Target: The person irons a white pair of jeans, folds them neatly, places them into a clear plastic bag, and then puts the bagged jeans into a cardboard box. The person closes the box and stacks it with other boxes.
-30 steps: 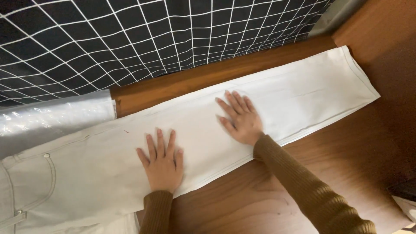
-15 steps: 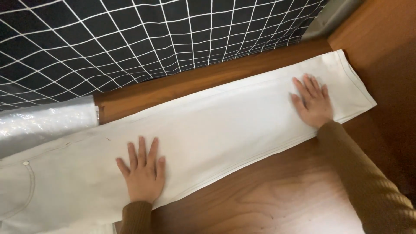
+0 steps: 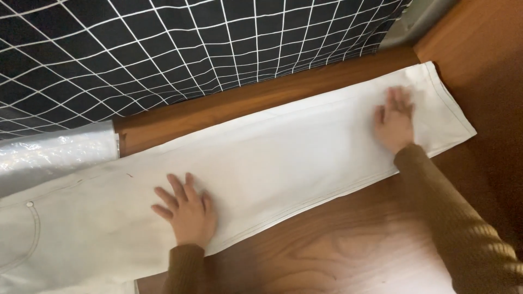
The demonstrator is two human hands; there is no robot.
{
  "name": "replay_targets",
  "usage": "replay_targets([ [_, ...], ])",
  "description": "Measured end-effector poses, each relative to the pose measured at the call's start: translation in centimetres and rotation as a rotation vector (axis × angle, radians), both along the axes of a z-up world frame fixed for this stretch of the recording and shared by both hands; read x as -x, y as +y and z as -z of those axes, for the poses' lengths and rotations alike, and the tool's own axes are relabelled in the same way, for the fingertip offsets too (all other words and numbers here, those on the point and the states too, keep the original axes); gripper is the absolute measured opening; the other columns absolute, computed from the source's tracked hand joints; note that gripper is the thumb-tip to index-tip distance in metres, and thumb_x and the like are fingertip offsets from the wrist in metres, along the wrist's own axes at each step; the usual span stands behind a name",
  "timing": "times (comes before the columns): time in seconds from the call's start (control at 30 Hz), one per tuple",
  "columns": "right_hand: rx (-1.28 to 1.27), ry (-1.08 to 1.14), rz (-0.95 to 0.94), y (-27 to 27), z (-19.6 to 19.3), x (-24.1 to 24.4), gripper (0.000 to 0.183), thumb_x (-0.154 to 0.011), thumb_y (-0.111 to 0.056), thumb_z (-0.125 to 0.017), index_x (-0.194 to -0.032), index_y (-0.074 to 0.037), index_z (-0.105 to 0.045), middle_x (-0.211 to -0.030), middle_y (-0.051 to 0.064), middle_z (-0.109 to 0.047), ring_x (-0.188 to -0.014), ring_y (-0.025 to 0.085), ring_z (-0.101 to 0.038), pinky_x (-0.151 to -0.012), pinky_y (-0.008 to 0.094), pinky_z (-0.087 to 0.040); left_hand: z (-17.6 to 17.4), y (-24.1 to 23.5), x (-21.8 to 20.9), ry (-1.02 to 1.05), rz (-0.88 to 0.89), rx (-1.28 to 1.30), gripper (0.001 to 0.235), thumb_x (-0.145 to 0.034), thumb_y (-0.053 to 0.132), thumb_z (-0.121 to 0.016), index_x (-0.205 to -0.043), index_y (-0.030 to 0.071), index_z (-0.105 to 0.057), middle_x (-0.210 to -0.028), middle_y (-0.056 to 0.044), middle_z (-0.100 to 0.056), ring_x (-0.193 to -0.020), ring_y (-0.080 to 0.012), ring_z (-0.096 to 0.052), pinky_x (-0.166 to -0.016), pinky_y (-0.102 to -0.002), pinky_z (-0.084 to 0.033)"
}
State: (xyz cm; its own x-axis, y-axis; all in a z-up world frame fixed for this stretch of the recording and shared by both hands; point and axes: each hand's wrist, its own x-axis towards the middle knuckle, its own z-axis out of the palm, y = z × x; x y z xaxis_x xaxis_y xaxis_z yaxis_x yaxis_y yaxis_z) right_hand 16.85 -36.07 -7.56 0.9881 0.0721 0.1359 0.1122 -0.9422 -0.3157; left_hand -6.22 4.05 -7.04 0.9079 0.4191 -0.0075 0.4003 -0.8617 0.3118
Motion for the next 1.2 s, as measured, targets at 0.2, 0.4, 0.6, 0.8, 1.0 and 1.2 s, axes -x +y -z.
replay_targets([
  [0.2,0.102,-0.144,-0.19,2.7,-1.4,4.2,0.054,-0.091,-0.033,-0.04,-0.136,-0.003,-0.035,-0.139,0.018,-0.034,-0.129,0.033,-0.027,-0.101,0.054,-0.021,-0.6,-6.6,-2.6,0.041,0.205,-0.133,0.061,-0.086,0.046,-0.027,-0.141,0.027,-0.01,-0.147,-0.012,0.0,-0.131,-0.0398,0.01,-0.094,-0.063,0.015],
  [0.4,0.063,0.271,-0.01,-1.3,-5.2,2.6,0.059,-0.088,-0.04,-0.008,-0.14,-0.012,-0.009,-0.147,0.007,-0.006,-0.135,0.024,-0.002,-0.106,0.044,-0.003,-1.4,-6.6,-2.6,-0.141,0.199,-0.128,0.055,-0.088,0.047,-0.024,-0.139,0.026,-0.022,-0.147,-0.004,-0.011,-0.133,-0.0377,-0.003,-0.093,-0.067,0.002],
  [0.6,0.028,0.223,0.185,-3.2,-4.3,0.1,0.059,-0.086,-0.037,-0.008,-0.141,-0.014,-0.01,-0.147,0.009,-0.004,-0.134,0.027,0.001,-0.106,0.042,0.002,-0.9,-6.6,-2.5,-0.155,0.208,-0.153,0.056,-0.088,0.047,-0.023,-0.14,0.027,-0.018,-0.147,-0.004,-0.009,-0.133,-0.0372,-0.001,-0.094,-0.067,0.003],
  [0.8,0.055,0.322,0.135,-1.3,-5.9,3.4,0.064,-0.085,-0.048,-0.009,-0.14,-0.015,-0.005,-0.146,0.014,0.002,-0.134,0.029,0.006,-0.106,0.046,0.005,-1.2,-6.7,-2.6,-0.141,0.201,-0.13,0.055,-0.088,0.047,-0.023,-0.139,0.027,-0.019,-0.147,-0.005,-0.008,-0.132,-0.0382,0.0,-0.094,-0.067,0.004],
  [1.0,0.102,0.358,0.364,-0.5,-7.0,4.9,0.064,-0.086,-0.046,-0.005,-0.139,-0.012,0.0,-0.145,0.014,0.006,-0.134,0.03,0.004,-0.107,0.043,0.004,-0.6,-6.4,-2.5,-0.18,0.216,-0.144,0.055,-0.088,0.047,-0.024,-0.139,0.027,-0.02,-0.147,-0.005,-0.009,-0.132,-0.0384,-0.002,-0.095,-0.066,0.003],
  [1.2,-0.057,0.266,0.246,3.9,-2.6,6.2,0.06,-0.086,-0.045,-0.015,-0.14,-0.019,-0.011,-0.146,0.015,-0.001,-0.129,0.043,0.01,-0.099,0.06,0.01,-2.1,-5.5,-1.3,0.016,0.405,0.166,0.057,-0.084,0.039,-0.035,-0.137,0.025,-0.022,-0.146,-0.007,-0.004,-0.132,-0.0349,0.01,-0.1,-0.057,0.007],
])
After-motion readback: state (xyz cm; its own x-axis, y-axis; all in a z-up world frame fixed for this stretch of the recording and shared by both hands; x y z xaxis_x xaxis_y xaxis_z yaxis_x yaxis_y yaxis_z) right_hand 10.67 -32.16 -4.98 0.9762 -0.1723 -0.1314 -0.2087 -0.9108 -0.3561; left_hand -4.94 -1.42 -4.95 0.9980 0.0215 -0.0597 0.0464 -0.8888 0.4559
